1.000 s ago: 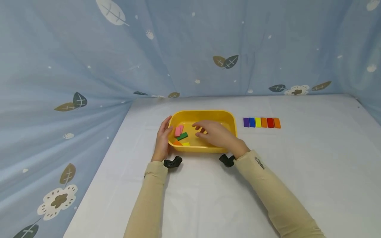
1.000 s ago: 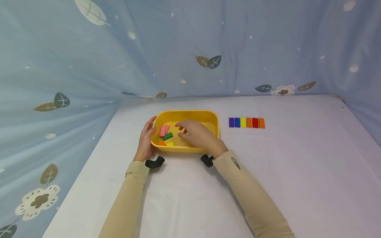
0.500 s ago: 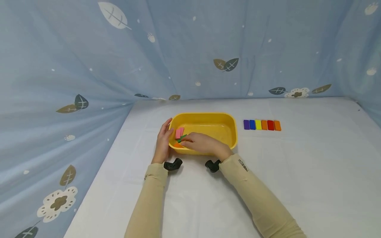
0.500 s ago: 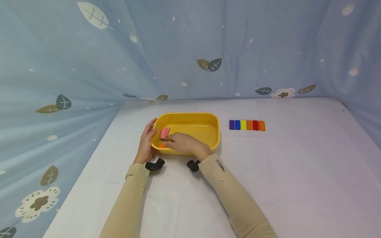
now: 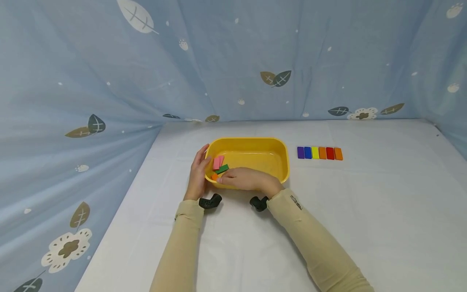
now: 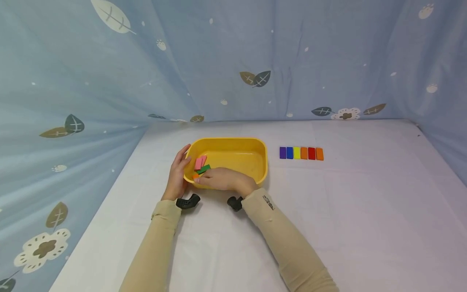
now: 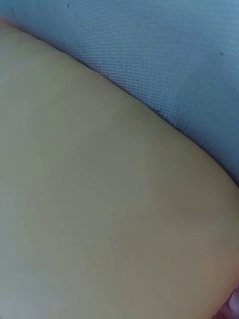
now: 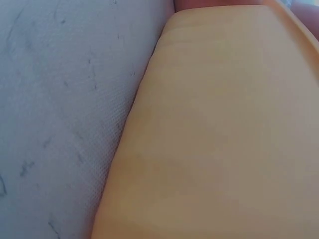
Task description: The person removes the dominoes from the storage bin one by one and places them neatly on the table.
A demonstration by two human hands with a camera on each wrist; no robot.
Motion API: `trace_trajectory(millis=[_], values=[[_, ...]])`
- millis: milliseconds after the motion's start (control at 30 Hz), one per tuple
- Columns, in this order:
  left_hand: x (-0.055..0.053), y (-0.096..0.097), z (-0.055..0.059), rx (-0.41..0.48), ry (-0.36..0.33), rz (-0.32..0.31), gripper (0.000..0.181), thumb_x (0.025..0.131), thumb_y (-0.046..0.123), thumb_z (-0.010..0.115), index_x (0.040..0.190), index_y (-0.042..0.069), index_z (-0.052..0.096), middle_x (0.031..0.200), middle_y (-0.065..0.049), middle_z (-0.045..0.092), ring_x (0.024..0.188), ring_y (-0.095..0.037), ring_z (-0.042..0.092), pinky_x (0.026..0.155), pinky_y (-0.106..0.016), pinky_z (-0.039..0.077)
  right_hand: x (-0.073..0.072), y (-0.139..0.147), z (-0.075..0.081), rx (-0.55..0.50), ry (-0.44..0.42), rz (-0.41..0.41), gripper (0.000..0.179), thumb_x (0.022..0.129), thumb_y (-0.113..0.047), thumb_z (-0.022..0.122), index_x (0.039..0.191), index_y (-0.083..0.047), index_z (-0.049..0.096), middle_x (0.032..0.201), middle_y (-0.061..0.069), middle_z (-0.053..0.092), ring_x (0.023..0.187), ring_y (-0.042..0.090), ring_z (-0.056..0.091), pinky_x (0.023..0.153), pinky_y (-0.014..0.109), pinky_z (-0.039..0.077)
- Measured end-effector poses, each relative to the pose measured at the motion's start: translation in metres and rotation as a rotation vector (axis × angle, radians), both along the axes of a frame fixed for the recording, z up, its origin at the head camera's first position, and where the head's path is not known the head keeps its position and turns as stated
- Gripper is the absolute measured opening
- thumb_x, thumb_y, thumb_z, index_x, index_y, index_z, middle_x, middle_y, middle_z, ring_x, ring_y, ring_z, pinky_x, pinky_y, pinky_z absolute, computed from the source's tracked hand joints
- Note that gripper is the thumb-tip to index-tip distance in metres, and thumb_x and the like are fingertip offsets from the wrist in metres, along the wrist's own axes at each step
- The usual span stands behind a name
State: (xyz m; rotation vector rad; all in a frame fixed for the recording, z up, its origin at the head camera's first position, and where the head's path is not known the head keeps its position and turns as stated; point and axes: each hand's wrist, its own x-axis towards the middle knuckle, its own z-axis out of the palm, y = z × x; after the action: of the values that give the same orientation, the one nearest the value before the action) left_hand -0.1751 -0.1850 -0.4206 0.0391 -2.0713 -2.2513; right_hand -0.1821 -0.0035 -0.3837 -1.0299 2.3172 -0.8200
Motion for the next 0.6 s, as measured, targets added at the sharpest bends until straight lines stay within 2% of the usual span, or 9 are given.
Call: trace_trajectory(millis=[67,167,267,333,433,600], values=[[0.003,0.001,0.005,0.000,-0.002,-0.009,0.043,0.095,0.018,0.038,0.137,0.022,0.034,0.139,0.003,0.033,0.124,-0.019,0.034,0.102,-0.034,0.030,0.001,0.000,0.000,0.003,0.000,-0.013,0.047,0.087,-0.055,0.039,0.112,-0.022,0.060,0.099,-0.010,0.057,0.088,0.010,0.051,0.088,0.027,0.039],[0.007,0.004,0.012,-0.011,-0.003,-0.015,0.044,0.095,0.016,0.036,0.139,0.019,0.031,0.141,0.000,0.030,0.126,-0.022,0.032,0.102,-0.036,0.028,0.000,0.001,0.002,0.011,0.020,-0.010,0.042,0.087,-0.054,0.040,0.106,-0.023,0.062,0.082,-0.007,0.055,0.081,0.011,0.052,0.081,0.027,0.041],[0.009,0.005,0.015,-0.028,-0.012,-0.009,0.045,0.095,0.016,0.036,0.139,0.018,0.030,0.142,0.000,0.029,0.127,-0.021,0.030,0.103,-0.036,0.028,-0.001,0.002,0.003,0.012,0.038,0.007,0.039,0.088,-0.053,0.042,0.096,-0.022,0.064,0.066,-0.003,0.045,0.071,0.012,0.050,0.071,0.026,0.040],[0.008,0.005,0.015,-0.028,-0.018,-0.004,0.044,0.095,0.016,0.036,0.138,0.021,0.032,0.142,0.001,0.029,0.127,-0.020,0.031,0.103,-0.036,0.028,-0.002,0.004,0.005,-0.001,0.042,0.007,0.036,0.086,-0.052,0.045,0.091,-0.022,0.064,0.062,-0.003,0.041,0.066,0.012,0.048,0.064,0.026,0.038],[0.007,0.005,0.013,-0.015,-0.014,-0.004,0.043,0.095,0.017,0.036,0.137,0.023,0.033,0.141,0.002,0.030,0.126,-0.019,0.032,0.102,-0.036,0.029,-0.004,0.009,0.008,-0.034,0.033,0.002,0.030,0.084,-0.049,0.052,0.091,-0.025,0.066,0.067,-0.009,0.050,0.067,0.011,0.049,0.064,0.025,0.040],[0.000,0.002,0.002,0.002,-0.016,0.003,0.042,0.094,0.019,0.039,0.136,0.025,0.035,0.137,0.006,0.035,0.122,-0.016,0.038,0.100,-0.033,0.033,-0.010,0.019,0.014,-0.067,0.034,0.019,0.023,0.083,-0.038,0.060,0.101,-0.026,0.067,0.087,-0.016,0.061,0.080,0.006,0.053,0.076,0.022,0.044]])
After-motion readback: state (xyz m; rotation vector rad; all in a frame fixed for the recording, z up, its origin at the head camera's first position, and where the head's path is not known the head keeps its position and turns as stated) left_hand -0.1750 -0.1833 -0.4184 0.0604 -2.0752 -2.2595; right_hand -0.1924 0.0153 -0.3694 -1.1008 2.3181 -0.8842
